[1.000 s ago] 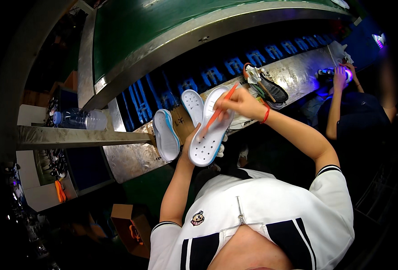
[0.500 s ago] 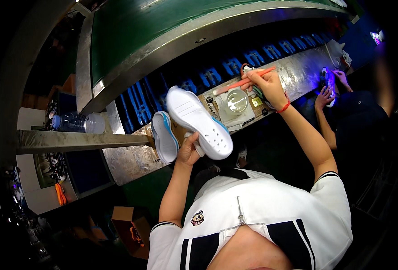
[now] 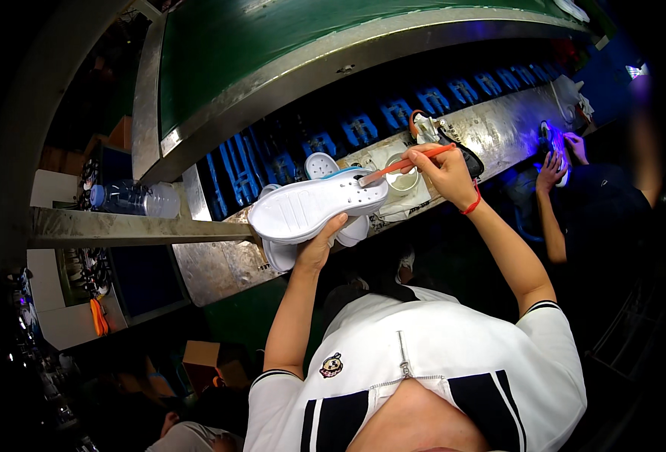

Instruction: The person applies liquid glue to the inner surface of shoe soles using a brush, handling them one at a time and placing them on a conveyor belt.

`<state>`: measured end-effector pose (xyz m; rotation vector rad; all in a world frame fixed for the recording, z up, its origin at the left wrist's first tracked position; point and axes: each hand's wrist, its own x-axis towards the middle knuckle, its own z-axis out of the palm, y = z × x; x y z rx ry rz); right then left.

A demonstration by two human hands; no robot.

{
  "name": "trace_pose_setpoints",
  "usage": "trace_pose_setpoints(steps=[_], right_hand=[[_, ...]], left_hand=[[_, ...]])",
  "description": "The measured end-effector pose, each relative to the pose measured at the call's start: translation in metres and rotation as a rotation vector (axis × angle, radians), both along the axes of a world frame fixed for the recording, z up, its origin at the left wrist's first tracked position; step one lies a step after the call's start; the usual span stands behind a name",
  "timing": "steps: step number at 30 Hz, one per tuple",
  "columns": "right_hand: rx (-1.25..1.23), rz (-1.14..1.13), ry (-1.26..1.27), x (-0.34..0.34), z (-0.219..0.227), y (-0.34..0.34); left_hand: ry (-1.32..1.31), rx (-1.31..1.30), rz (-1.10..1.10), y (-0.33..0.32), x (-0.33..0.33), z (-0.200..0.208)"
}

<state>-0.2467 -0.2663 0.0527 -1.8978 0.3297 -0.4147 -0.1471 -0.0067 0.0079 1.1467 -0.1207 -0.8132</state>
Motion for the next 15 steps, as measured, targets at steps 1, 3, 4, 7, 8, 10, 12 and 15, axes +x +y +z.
trace_pose_setpoints(steps=[1, 3, 4, 7, 8, 10, 12, 15], right_hand=[[0.062, 0.009, -0.059, 0.002, 0.006, 0.007], [0.187, 0.027, -0.177, 0.012, 0.020, 0.032], [0.111, 0.112, -0.189, 0.017, 0.026, 0.036], [0.141, 0.158, -0.088, 0.024, 0.023, 0.022], [0.170, 0.154, -0.082, 0.023, 0.023, 0.010], [-0.050, 0.132, -0.043, 0.015, 0.023, -0.015], [-0.037, 0.056, -0.091, 0.004, 0.018, -0.016], [-0.133, -0.042, -0.105, -0.008, 0.017, -0.002]], left_hand=[[-0.010, 0.013, -0.001, -0.002, 0.000, 0.000], [-0.060, 0.016, 0.001, -0.009, -0.002, 0.004], [-0.101, 0.006, 0.005, -0.014, -0.005, 0.009], [-0.089, -0.011, 0.027, -0.013, -0.005, 0.011], [-0.063, -0.015, 0.035, -0.010, -0.005, 0.010], [-0.073, -0.023, 0.047, -0.006, -0.005, 0.018], [-0.178, 0.003, 0.061, -0.004, -0.006, 0.019], [-0.452, 0.068, 0.088, -0.008, -0.011, 0.009]])
